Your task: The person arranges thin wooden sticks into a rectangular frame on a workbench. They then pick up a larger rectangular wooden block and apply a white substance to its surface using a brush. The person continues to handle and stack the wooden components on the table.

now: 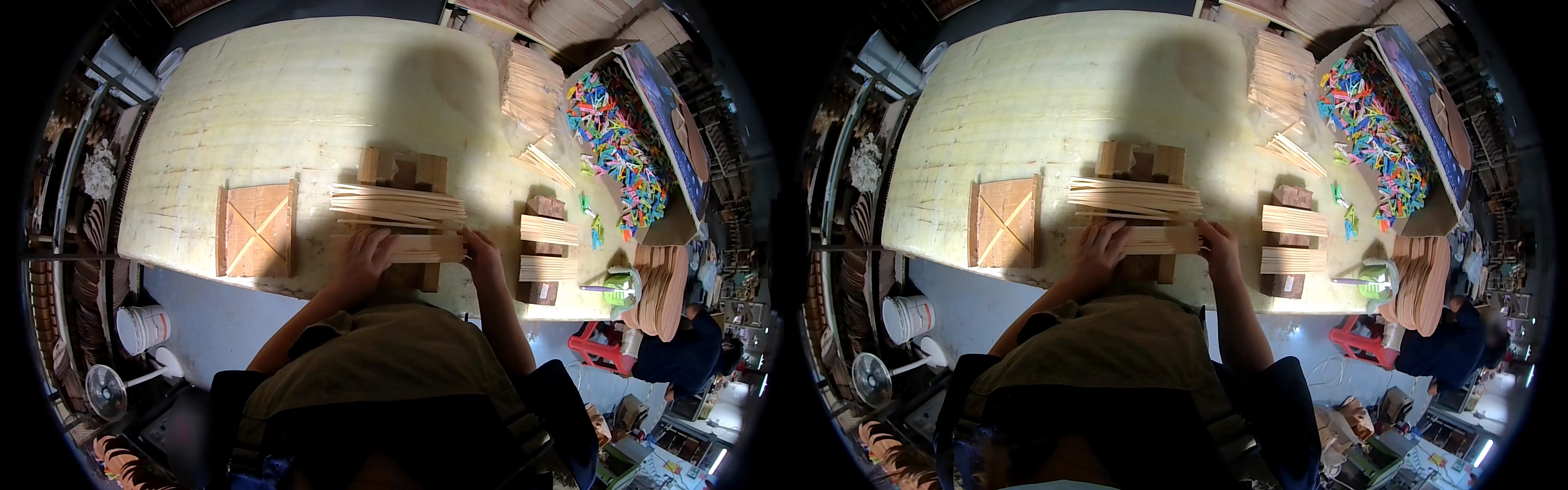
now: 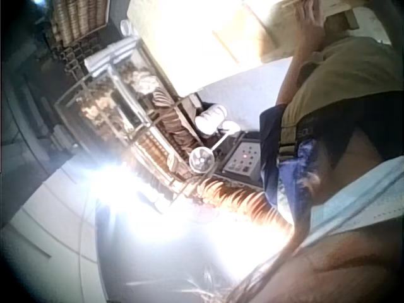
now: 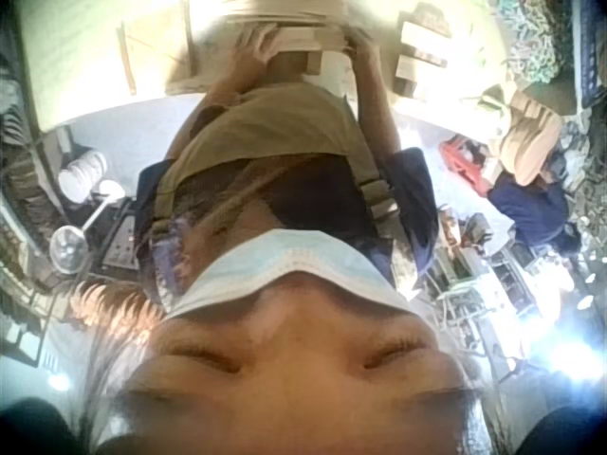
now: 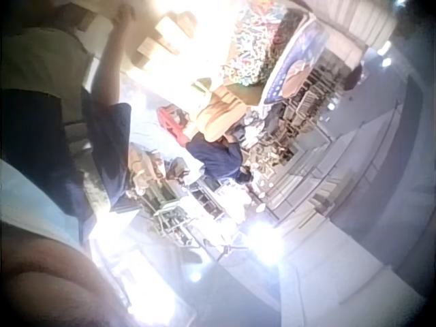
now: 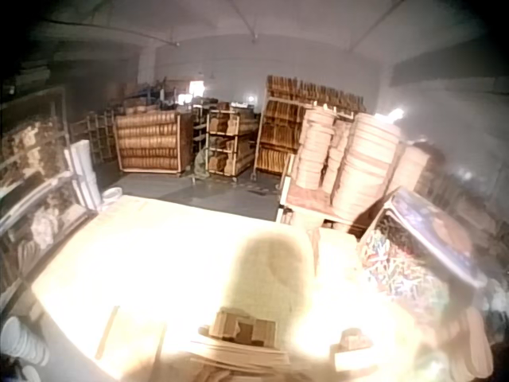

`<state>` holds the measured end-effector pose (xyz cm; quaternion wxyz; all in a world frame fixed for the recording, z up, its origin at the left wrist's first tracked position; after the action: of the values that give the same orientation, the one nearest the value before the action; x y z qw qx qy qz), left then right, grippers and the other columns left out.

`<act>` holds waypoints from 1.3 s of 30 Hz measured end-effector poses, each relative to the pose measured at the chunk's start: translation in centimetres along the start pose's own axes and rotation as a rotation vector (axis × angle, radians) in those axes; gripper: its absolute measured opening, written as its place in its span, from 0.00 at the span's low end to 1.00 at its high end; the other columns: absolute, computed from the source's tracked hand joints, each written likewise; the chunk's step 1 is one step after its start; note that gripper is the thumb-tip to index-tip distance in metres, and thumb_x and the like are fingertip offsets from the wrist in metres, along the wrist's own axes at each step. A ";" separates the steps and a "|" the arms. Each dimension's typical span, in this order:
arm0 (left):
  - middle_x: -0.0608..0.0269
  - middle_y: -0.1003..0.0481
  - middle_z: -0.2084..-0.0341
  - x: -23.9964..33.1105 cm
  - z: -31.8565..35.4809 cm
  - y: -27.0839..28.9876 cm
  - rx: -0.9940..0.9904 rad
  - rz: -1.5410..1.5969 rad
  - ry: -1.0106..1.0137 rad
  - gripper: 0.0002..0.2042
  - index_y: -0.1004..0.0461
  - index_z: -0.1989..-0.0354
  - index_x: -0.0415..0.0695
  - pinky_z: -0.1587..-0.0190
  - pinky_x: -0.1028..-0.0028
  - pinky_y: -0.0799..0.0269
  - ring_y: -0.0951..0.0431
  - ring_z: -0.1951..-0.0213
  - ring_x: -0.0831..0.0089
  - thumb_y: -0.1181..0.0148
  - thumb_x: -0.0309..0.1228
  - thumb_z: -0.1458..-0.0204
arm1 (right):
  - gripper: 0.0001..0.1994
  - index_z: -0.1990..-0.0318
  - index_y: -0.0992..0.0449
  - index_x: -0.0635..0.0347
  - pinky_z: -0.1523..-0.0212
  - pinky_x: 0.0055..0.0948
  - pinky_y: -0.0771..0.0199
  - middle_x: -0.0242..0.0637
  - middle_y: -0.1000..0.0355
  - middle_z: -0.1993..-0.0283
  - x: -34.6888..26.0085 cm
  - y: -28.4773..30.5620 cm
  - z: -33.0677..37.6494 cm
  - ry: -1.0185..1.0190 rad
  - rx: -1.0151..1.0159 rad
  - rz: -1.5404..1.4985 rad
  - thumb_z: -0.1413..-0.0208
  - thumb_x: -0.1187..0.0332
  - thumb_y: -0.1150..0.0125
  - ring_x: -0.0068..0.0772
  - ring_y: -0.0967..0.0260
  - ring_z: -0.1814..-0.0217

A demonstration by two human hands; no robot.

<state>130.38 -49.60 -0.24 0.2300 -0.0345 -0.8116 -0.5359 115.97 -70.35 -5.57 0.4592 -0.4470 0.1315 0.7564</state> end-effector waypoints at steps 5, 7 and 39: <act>0.54 0.33 0.49 -0.5 0.3 -0.6 -0.040 0.025 -0.022 0.25 0.33 0.43 0.40 0.41 0.57 0.42 0.36 0.45 0.53 0.41 0.31 0.52 | 0.13 0.62 0.22 0.62 0.68 0.22 0.30 0.32 0.25 0.69 0.8 0.6 -0.8 0.046 -0.009 -0.031 0.45 0.61 0.37 0.21 0.30 0.70; 0.54 0.34 0.48 -0.5 0.3 -0.7 -0.051 0.016 -0.037 0.25 0.32 0.44 0.40 0.41 0.57 0.42 0.36 0.45 0.54 0.40 0.31 0.52 | 0.12 0.60 0.22 0.63 0.67 0.22 0.29 0.34 0.24 0.67 0.7 0.6 -0.6 0.034 -0.017 -0.004 0.45 0.63 0.37 0.23 0.28 0.69; 0.49 0.39 0.40 1.2 0.1 -0.2 -0.141 -0.103 -0.142 0.22 0.27 0.45 0.65 0.37 0.49 0.49 0.38 0.42 0.49 0.49 0.32 0.50 | 0.19 0.45 0.31 0.67 0.55 0.32 0.23 0.42 0.26 0.54 3.6 1.2 4.7 0.034 -0.231 -0.210 0.44 0.73 0.46 0.35 0.25 0.56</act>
<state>129.20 -49.88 0.03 0.1410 -0.0465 -0.7867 -0.5991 111.74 -66.05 -6.06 0.4789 -0.5207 0.0039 0.7068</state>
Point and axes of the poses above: each hand's wrist, its own z-axis away from the middle knuckle, its own y-axis out of the back of the hand, x = y × z, the point moved 5 cm from there along -z, towards the middle knuckle
